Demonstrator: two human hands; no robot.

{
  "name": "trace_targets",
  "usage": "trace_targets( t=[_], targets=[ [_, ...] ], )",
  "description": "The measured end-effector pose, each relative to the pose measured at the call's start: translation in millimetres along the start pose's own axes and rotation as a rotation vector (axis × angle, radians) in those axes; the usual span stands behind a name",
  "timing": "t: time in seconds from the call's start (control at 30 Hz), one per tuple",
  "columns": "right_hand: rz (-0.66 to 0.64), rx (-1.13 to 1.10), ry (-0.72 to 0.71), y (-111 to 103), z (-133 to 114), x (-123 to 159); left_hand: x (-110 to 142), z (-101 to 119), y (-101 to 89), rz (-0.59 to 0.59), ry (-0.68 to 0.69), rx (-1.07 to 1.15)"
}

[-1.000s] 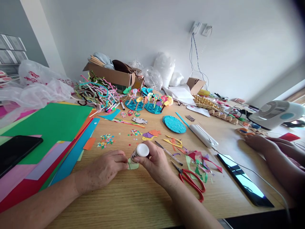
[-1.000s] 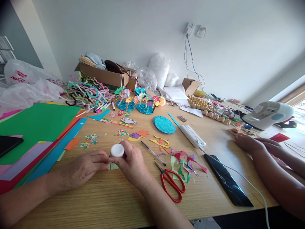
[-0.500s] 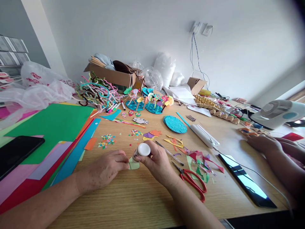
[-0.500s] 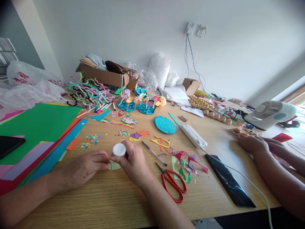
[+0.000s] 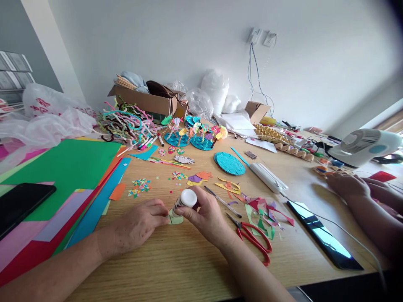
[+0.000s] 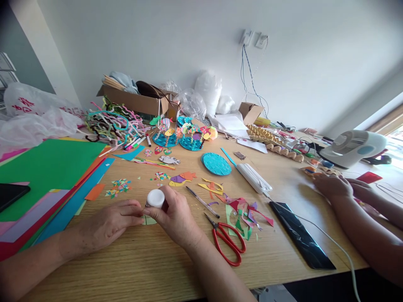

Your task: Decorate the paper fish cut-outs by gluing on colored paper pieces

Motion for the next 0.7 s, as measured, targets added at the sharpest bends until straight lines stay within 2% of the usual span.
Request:
trace_targets(
  t=[0.37,0.7],
  targets=[
    [-0.069,-0.004,0.101,4.8,-0.4,0.3,-0.7,0.8,-2.1,0.002,0.007,0.043],
    [-0.002,0.048,-0.069,-3.2,-6.0,-1.9,-2.0,4.1,-4.6,0.011,0.015,-0.044]
  ],
)
Point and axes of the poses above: each hand's wrist, its own x-axis away from the middle knuckle, its own y-axis out of the palm, z = x × y, the point moved 7 cm from there along -x, towards the middle knuckle
